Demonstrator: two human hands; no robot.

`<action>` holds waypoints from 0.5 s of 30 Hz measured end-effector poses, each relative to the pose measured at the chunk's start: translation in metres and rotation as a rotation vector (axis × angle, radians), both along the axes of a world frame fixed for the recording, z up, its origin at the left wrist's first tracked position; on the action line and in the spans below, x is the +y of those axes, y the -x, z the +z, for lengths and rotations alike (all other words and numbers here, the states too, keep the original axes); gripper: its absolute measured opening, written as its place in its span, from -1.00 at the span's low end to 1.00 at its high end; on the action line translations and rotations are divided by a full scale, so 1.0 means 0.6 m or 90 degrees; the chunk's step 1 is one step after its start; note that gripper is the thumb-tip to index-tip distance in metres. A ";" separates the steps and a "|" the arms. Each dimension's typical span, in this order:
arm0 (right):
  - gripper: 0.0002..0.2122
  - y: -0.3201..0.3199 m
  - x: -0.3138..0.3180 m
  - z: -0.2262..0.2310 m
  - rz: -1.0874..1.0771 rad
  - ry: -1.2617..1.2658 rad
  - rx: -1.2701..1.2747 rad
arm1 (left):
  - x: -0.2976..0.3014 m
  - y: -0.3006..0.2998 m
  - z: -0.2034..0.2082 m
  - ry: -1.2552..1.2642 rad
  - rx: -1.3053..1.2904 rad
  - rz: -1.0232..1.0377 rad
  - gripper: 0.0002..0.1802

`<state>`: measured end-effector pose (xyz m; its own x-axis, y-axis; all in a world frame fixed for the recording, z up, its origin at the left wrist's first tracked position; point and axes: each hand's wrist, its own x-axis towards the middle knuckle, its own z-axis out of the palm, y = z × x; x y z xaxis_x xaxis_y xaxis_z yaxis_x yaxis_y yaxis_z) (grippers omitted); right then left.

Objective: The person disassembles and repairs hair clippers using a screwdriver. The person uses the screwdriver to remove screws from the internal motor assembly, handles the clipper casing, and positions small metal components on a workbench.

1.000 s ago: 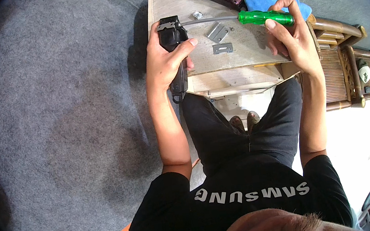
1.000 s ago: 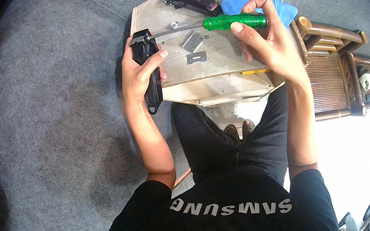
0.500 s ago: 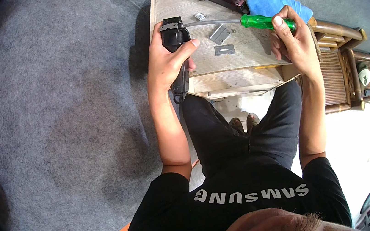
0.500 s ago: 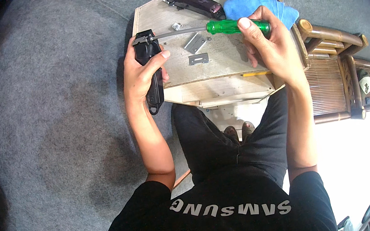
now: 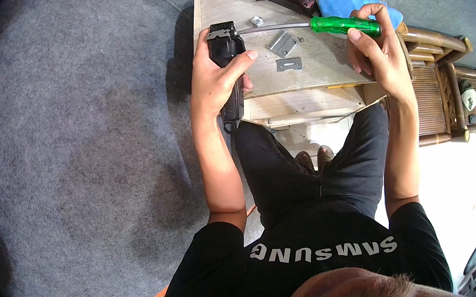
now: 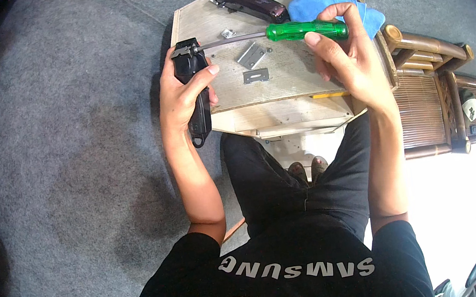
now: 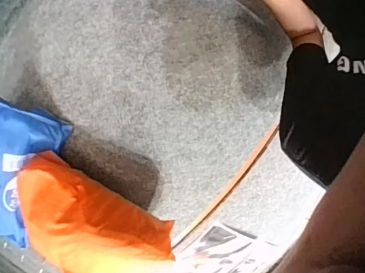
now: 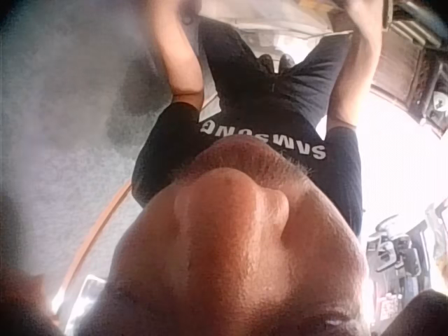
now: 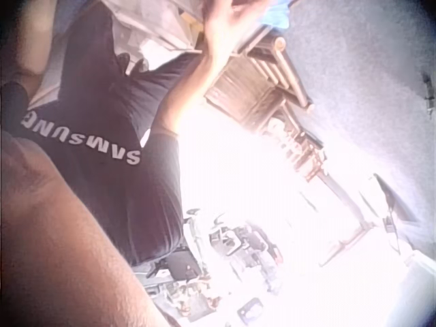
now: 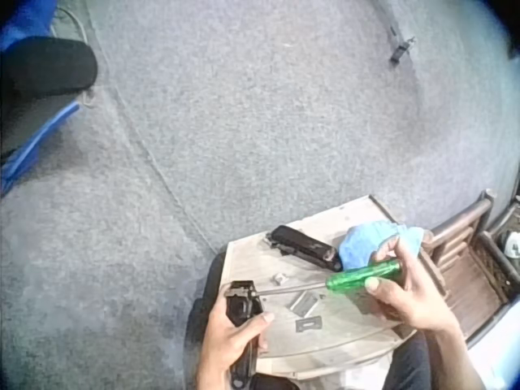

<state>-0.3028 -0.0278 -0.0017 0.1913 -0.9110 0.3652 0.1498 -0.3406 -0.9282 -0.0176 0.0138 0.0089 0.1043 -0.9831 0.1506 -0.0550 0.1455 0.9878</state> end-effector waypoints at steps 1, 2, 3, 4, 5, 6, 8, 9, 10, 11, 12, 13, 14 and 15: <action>-0.68 0.006 -0.001 0.002 0.021 -0.021 0.021 | 0.000 0.000 0.000 0.004 0.002 0.002 -0.38; -0.68 0.010 -0.003 0.002 0.042 -0.042 0.042 | 0.001 -0.001 0.000 0.004 0.002 0.003 -0.38; -0.68 0.013 -0.004 0.001 0.042 -0.042 0.043 | 0.001 -0.002 0.000 0.001 -0.002 -0.002 -0.38; -0.69 0.016 -0.006 -0.001 0.053 -0.071 0.036 | 0.000 -0.002 0.000 -0.003 -0.006 -0.007 -0.38; -0.69 0.017 -0.008 -0.001 0.065 -0.100 0.029 | 0.000 -0.002 0.000 -0.003 -0.005 -0.007 -0.38; -0.69 0.012 -0.005 0.000 0.064 -0.100 0.030 | 0.000 -0.001 0.001 0.002 -0.003 -0.005 -0.38; -0.69 -0.002 0.003 0.003 0.016 -0.041 -0.003 | 0.001 -0.001 -0.001 0.006 -0.001 -0.004 -0.39; -0.69 -0.001 0.002 0.002 0.017 -0.040 -0.003 | 0.001 -0.001 -0.001 0.003 0.001 -0.002 -0.39; -0.69 0.002 0.000 -0.001 0.030 -0.037 0.000 | 0.001 -0.001 -0.001 0.000 0.003 -0.001 -0.39; -0.69 0.005 -0.003 -0.004 0.043 -0.033 0.003 | 0.000 -0.001 -0.001 0.001 0.003 0.000 -0.39; -0.69 0.008 -0.005 -0.005 0.044 -0.032 0.003 | 0.000 0.000 -0.001 0.005 0.007 -0.005 -0.39; -0.69 0.011 -0.008 -0.006 0.057 -0.036 0.016 | -0.001 0.000 0.000 0.008 0.011 -0.009 -0.39; -0.70 0.013 -0.010 -0.007 0.070 -0.039 0.028 | -0.001 -0.001 0.000 0.009 0.011 -0.009 -0.39; -0.70 0.011 -0.009 -0.006 0.069 -0.039 0.029 | -0.001 -0.003 -0.001 0.010 0.009 -0.011 -0.39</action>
<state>-0.3091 -0.0330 -0.0053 0.3051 -0.9045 0.2979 0.1405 -0.2666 -0.9535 -0.0158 0.0133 0.0082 0.0889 -0.9823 0.1648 -0.0380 0.1620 0.9861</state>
